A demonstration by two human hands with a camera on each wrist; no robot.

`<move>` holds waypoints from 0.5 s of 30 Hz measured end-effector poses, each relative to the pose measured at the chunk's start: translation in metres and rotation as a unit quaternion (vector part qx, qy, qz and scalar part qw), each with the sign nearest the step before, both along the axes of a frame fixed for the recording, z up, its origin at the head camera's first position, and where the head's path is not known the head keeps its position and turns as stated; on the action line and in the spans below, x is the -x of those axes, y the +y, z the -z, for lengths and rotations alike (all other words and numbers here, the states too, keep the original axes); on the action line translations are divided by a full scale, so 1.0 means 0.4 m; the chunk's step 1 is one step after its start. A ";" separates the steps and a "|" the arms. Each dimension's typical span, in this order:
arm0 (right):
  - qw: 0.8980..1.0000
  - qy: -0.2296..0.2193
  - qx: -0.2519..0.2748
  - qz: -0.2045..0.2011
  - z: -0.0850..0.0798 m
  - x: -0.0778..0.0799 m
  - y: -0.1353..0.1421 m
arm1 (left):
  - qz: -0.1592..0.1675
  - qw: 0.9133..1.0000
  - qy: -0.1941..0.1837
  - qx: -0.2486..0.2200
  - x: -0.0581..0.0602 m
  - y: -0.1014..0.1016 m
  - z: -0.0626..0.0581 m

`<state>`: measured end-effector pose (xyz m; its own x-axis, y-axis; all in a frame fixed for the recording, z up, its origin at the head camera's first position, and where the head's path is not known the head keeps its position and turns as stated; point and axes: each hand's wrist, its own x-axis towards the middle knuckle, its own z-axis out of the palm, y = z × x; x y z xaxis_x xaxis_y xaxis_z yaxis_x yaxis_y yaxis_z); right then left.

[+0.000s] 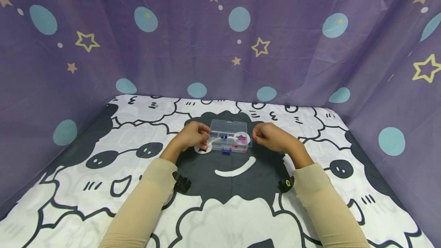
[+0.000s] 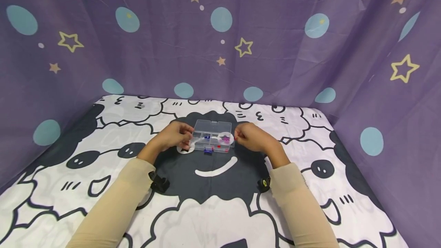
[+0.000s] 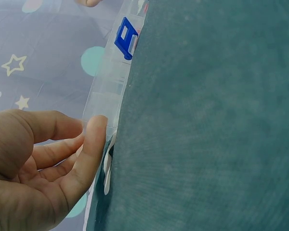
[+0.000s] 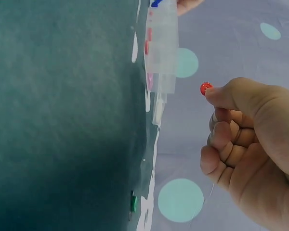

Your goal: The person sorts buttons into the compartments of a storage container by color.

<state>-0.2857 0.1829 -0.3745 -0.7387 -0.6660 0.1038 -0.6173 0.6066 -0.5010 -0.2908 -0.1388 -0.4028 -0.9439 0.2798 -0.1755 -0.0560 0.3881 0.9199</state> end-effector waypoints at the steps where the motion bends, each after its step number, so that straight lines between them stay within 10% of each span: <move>1: 1.000 0.000 -0.001 -0.002 0.001 0.000 -0.004 | 0.000 1.000 0.000 0.000 0.000 0.000 0.000; 15: 0.998 0.039 -0.017 -0.038 0.020 -0.004 -0.039 | 0.000 1.000 0.002 0.005 0.001 -0.002 0.001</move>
<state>-0.2841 0.1675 -0.3824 -0.6759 -0.7246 0.1349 -0.6989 0.5719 -0.4295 -0.2911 -0.1396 -0.4034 -0.9443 0.2785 -0.1750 -0.0529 0.3964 0.9165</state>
